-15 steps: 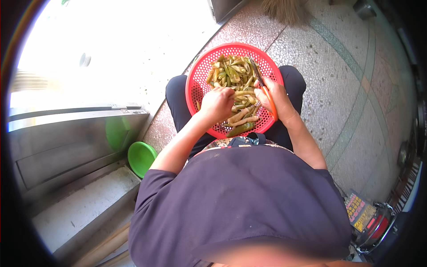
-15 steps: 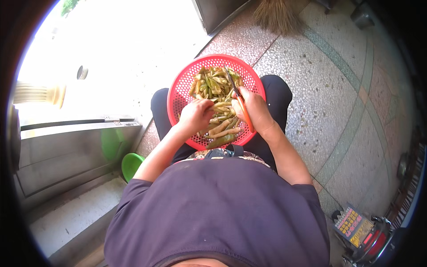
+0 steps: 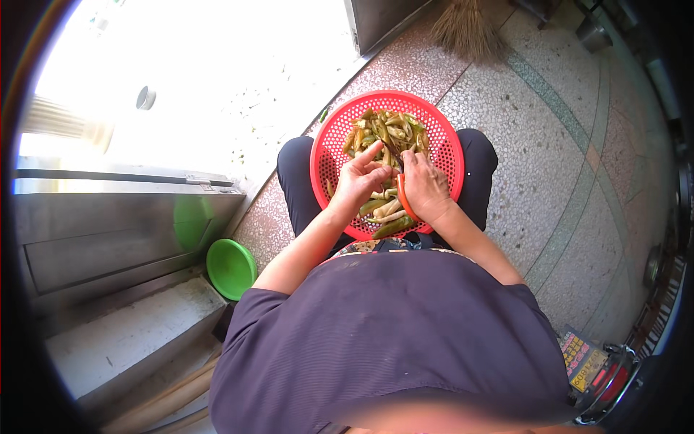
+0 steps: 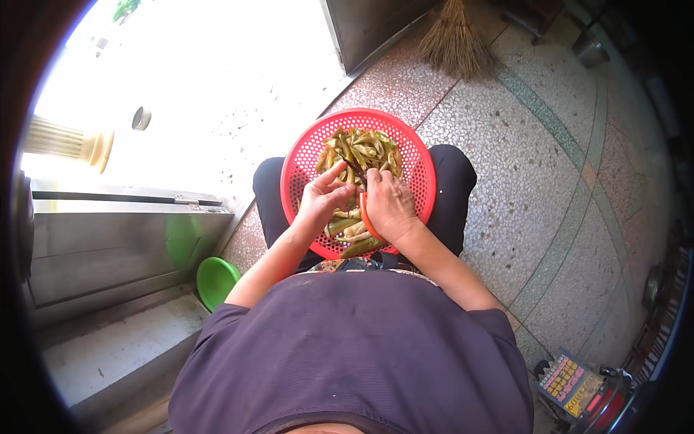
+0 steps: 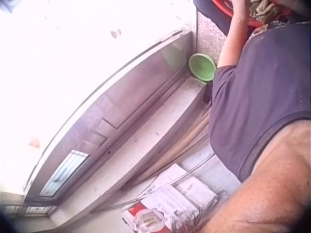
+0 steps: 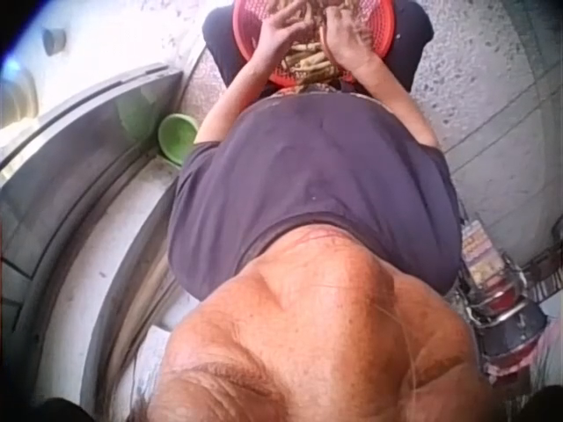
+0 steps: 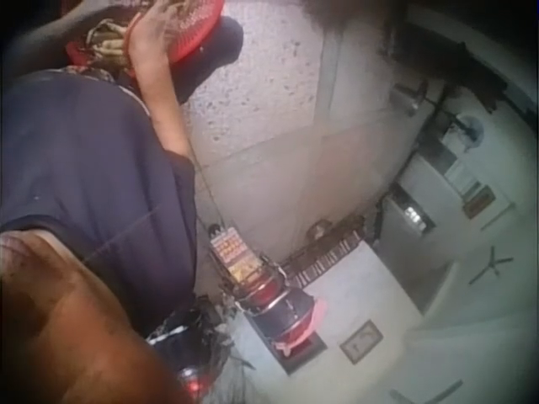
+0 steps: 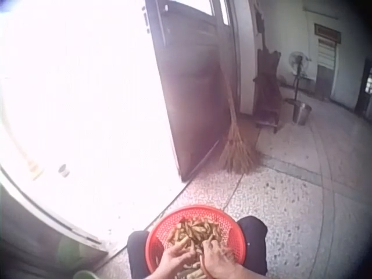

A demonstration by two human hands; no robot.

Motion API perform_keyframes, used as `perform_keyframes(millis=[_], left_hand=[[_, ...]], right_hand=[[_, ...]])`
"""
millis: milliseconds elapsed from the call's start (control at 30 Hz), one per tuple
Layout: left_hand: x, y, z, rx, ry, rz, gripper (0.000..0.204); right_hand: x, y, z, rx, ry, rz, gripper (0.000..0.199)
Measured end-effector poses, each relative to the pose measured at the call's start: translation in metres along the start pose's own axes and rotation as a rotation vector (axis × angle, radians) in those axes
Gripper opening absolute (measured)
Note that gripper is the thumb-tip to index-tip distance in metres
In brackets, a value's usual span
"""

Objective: Trimming the ends of green beans with scissors into a red basket.

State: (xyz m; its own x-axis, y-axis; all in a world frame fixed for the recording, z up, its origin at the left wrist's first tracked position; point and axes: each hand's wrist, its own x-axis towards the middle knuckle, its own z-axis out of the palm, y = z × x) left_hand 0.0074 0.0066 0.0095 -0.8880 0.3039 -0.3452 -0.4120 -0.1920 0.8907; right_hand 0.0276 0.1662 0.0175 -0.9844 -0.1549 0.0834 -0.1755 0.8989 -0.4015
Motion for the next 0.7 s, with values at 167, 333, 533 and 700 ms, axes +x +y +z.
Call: perform_keyframes(millis=[167,333,533,700], left_hand=[[-0.001,0.004,0.001,0.098,0.013,-0.043,0.058],[0.002,-0.001,-0.003,0.091,-0.042,-0.043,0.061],[0.009,-0.009,-0.005,-0.089,-0.062,-0.09,0.053],[0.012,-0.004,-0.008,-0.191,0.017,0.004,0.045]], right_hand=[[-0.001,0.004,0.007,-0.05,-0.007,0.003,0.016],[-0.003,0.007,0.013,0.015,0.017,-0.007,0.017],[0.003,0.009,0.0,0.177,-0.157,0.074,0.016],[0.0,0.012,0.004,0.039,-0.066,0.032,0.015]])
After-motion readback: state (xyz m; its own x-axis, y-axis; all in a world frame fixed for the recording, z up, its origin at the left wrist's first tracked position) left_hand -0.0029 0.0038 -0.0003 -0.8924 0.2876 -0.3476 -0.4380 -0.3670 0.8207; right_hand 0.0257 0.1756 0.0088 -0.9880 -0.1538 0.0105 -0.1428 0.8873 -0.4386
